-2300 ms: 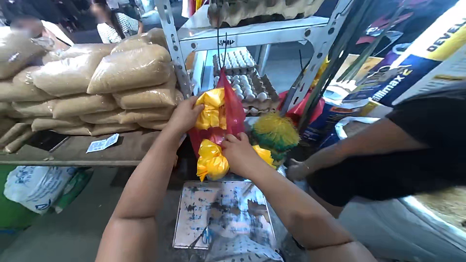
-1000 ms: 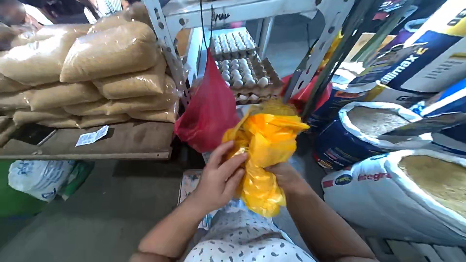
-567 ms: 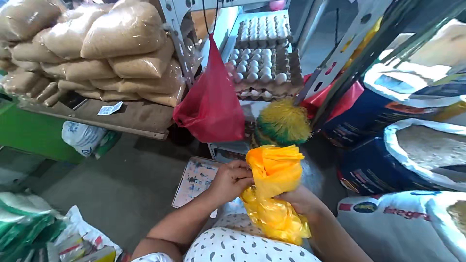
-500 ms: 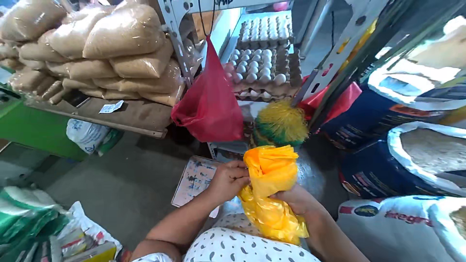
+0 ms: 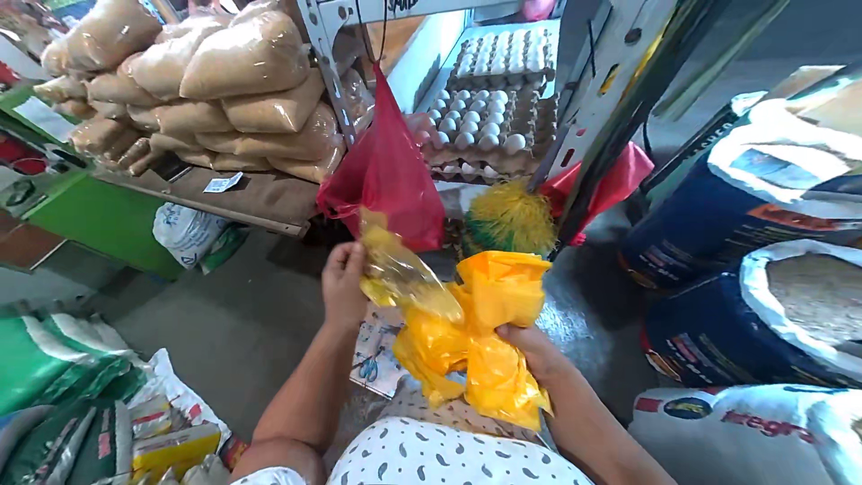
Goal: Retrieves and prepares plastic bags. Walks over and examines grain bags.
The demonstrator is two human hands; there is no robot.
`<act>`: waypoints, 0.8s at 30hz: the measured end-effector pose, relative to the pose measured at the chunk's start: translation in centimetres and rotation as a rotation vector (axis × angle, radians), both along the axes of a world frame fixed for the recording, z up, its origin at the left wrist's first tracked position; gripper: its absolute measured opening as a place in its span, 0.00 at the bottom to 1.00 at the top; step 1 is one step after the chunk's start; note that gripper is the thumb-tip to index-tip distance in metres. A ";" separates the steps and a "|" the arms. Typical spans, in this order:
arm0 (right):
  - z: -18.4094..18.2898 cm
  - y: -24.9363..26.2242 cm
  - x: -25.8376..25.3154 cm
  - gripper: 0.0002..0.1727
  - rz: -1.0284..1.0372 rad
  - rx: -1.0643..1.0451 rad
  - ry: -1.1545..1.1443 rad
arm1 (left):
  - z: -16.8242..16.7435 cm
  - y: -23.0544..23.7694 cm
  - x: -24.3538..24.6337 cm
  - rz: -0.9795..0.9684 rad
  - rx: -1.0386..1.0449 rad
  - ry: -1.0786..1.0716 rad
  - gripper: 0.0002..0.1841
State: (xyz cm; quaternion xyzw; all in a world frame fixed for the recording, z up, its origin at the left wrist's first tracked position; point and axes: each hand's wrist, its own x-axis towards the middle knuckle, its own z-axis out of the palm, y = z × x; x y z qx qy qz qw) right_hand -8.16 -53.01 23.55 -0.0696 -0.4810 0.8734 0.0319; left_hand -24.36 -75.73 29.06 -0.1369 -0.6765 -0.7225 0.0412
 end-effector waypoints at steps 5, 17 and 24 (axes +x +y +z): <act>-0.2 -0.7 0.7 0.11 -0.176 -0.152 -0.032 | 3.8 -1.6 -8.3 0.469 0.117 0.675 0.19; 0.0 -4.1 4.0 0.12 -0.475 -0.108 -0.076 | 1.4 4.5 -17.2 0.047 -0.748 1.124 0.10; -0.1 -5.6 6.8 0.13 -0.593 -0.218 -0.249 | 4.3 6.3 -19.7 -0.405 -1.487 0.320 0.20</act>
